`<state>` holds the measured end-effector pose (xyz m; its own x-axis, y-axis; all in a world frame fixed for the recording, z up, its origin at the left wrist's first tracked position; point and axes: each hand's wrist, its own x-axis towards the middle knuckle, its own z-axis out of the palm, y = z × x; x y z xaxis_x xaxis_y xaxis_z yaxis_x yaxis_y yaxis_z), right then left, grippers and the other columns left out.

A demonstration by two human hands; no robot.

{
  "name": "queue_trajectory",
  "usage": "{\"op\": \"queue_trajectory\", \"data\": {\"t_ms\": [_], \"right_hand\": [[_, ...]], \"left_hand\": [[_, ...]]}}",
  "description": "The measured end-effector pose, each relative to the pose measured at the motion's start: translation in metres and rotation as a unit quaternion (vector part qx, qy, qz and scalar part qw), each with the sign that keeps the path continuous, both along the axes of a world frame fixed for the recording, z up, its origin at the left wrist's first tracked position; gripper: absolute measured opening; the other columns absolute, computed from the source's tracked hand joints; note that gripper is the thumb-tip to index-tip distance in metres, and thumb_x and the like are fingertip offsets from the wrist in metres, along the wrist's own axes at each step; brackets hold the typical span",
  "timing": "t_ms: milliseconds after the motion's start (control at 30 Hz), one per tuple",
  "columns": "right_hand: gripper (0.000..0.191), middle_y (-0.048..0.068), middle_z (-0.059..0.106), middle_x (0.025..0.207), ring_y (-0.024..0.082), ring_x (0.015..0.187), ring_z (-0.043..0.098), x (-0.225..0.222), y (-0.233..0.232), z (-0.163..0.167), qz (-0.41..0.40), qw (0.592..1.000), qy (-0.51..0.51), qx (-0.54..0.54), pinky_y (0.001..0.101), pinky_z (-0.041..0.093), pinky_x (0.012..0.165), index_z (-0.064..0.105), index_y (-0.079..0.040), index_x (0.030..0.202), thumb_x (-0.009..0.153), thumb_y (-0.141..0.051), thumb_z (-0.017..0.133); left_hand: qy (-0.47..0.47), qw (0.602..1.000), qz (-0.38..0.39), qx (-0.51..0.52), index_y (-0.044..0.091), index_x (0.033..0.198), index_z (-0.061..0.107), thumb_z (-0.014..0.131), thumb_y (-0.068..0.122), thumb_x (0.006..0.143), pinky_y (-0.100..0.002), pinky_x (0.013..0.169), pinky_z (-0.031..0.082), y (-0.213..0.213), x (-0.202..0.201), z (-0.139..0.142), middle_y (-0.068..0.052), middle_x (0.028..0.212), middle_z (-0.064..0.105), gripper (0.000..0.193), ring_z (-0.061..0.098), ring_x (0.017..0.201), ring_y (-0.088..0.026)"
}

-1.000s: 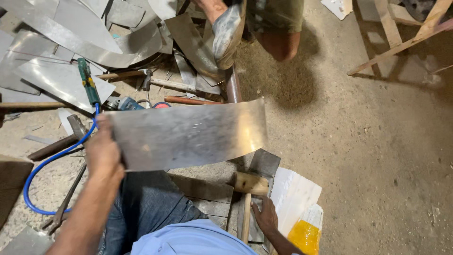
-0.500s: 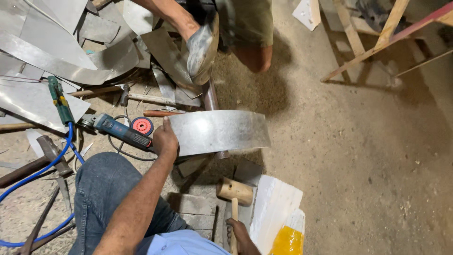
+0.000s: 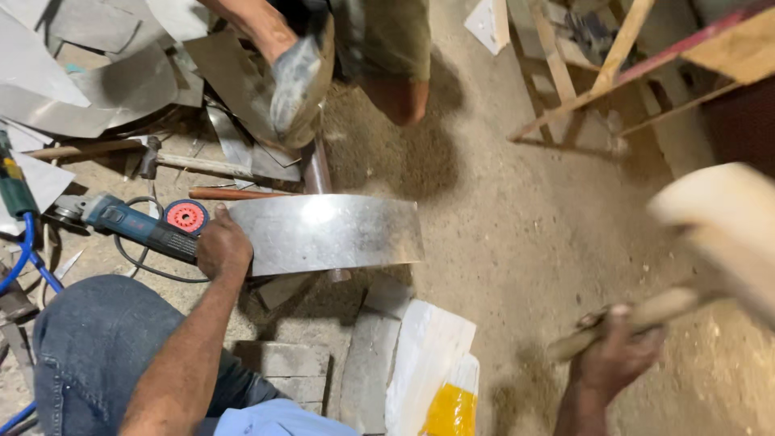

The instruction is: The person hammers a metal sheet on a wooden block to shape it, then fits it onto a curved structure. They mark the sheet with a pencil and cut it with an angle grinder.

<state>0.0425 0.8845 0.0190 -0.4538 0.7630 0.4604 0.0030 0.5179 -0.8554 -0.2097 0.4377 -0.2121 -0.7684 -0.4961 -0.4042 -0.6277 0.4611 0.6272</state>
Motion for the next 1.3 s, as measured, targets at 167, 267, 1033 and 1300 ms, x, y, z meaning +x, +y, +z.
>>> {"op": "queue_trajectory", "data": {"t_ms": [167, 267, 1033, 1300], "right_hand": [[0.023, 0.003, 0.054, 0.078, 0.018, 0.06, 0.058, -0.051, -0.056, 0.006, 0.094, 0.973, 0.208, 0.02, 0.0364, 0.058, 0.051, 0.046, -0.008, 0.12, 0.117, -0.026, 0.06], [0.018, 0.001, 0.052, 0.067, 0.016, 0.051, 0.053, -0.049, -0.099, -0.088, 0.154, 0.95, -0.259, -0.082, 0.0344, 0.051, 0.045, 0.048, -0.012, 0.107, 0.108, -0.026, 0.06], [0.017, -0.001, 0.055, 0.081, 0.009, 0.055, 0.049, 0.004, -0.04, 0.023, 0.041, 0.99, 0.028, -0.132, 0.0271, 0.047, 0.044, 0.05, -0.009, 0.114, 0.1, 0.0, 0.054], [0.013, 0.002, 0.056, 0.07, 0.011, 0.052, 0.05, -0.077, -0.076, 0.023, 0.012, 0.991, 0.122, -0.057, 0.0278, 0.044, 0.042, 0.057, -0.009, 0.107, 0.096, -0.005, 0.063]], "left_hand": [[0.012, 1.0, 0.022, 0.007, 0.008, 0.104, 0.077, 0.035, 0.054, 0.108, -0.061, 0.084, 0.052, -0.002, 0.007, 0.008, -0.026, 0.107, 0.072, 0.063, 0.067, 0.099, -0.05], [0.026, 0.999, 0.006, -0.018, 0.005, 0.097, 0.077, 0.032, 0.053, 0.11, -0.06, 0.084, 0.052, -0.014, 0.006, 0.017, -0.027, 0.104, 0.073, 0.067, 0.068, 0.098, -0.049], [0.039, 0.999, 0.001, 0.025, 0.003, 0.103, 0.076, 0.034, 0.05, 0.11, -0.063, 0.089, 0.05, -0.026, 0.016, 0.022, -0.03, 0.109, 0.07, 0.064, 0.065, 0.102, -0.053], [0.032, 0.999, 0.001, 0.034, -0.004, 0.113, 0.073, 0.032, 0.045, 0.112, -0.066, 0.093, 0.048, -0.025, 0.028, 0.002, -0.033, 0.12, 0.067, 0.063, 0.06, 0.11, -0.058]]}}
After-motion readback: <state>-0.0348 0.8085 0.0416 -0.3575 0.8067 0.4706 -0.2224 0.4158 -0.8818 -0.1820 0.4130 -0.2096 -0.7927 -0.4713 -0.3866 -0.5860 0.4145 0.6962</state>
